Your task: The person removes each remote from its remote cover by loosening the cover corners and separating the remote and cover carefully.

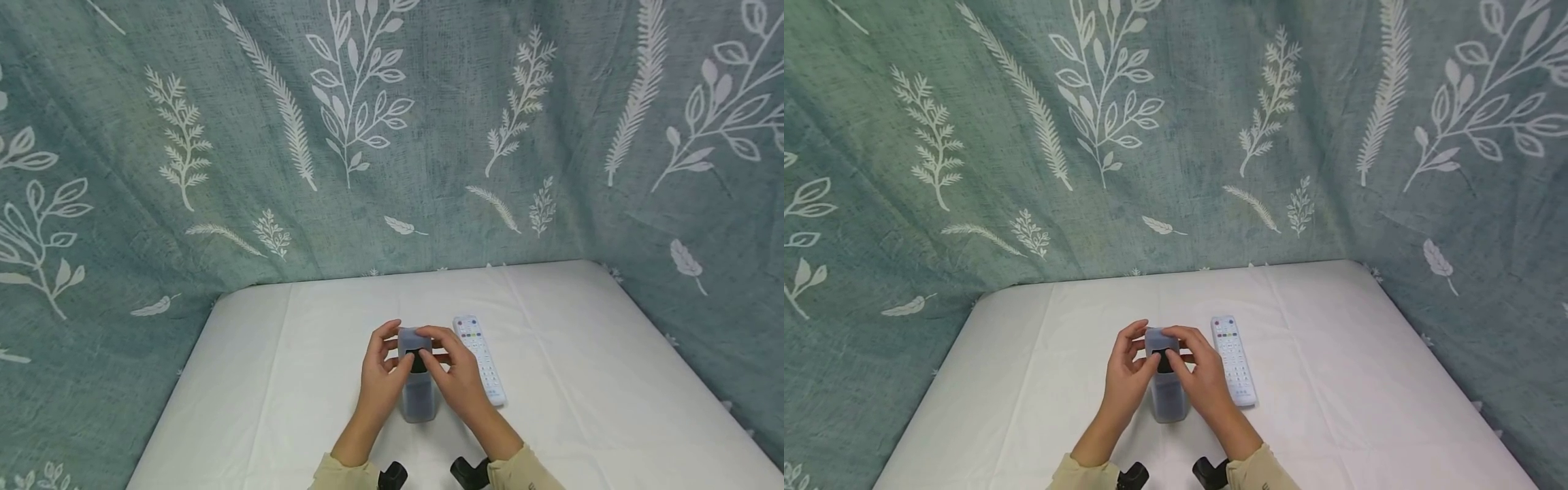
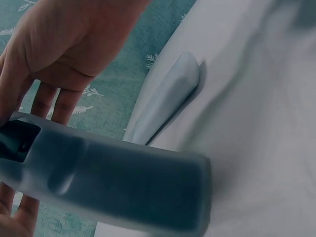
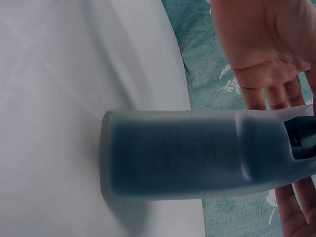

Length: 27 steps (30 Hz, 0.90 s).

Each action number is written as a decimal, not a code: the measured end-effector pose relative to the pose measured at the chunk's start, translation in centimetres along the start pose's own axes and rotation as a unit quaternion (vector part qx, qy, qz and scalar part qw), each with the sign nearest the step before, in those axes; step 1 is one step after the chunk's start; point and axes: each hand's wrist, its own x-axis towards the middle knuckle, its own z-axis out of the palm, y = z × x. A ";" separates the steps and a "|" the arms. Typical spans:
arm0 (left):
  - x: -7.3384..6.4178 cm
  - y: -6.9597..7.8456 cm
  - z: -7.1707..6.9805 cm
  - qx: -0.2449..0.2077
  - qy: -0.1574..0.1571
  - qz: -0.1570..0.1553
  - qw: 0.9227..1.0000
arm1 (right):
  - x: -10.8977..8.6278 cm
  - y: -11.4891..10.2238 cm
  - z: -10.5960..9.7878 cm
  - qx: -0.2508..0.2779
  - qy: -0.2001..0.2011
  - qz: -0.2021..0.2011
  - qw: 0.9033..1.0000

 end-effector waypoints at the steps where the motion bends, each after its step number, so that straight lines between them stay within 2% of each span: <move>1: 0.1 0.1 0.1 0.000 0.002 0.005 1.000 | 0.0 0.0 0.0 0.000 0.001 -0.001 1.000; 15: -0.2 0.0 0.8 0.001 0.045 0.053 0.998 | -0.4 0.4 0.0 0.005 0.011 -0.026 1.000; 23: -0.3 0.4 0.8 0.002 0.065 0.056 0.996 | -0.6 0.3 0.0 0.012 0.012 -0.045 0.999; 27: -0.3 0.4 0.8 0.005 0.077 0.086 0.993 | -0.6 0.2 0.0 0.010 0.012 -0.057 0.998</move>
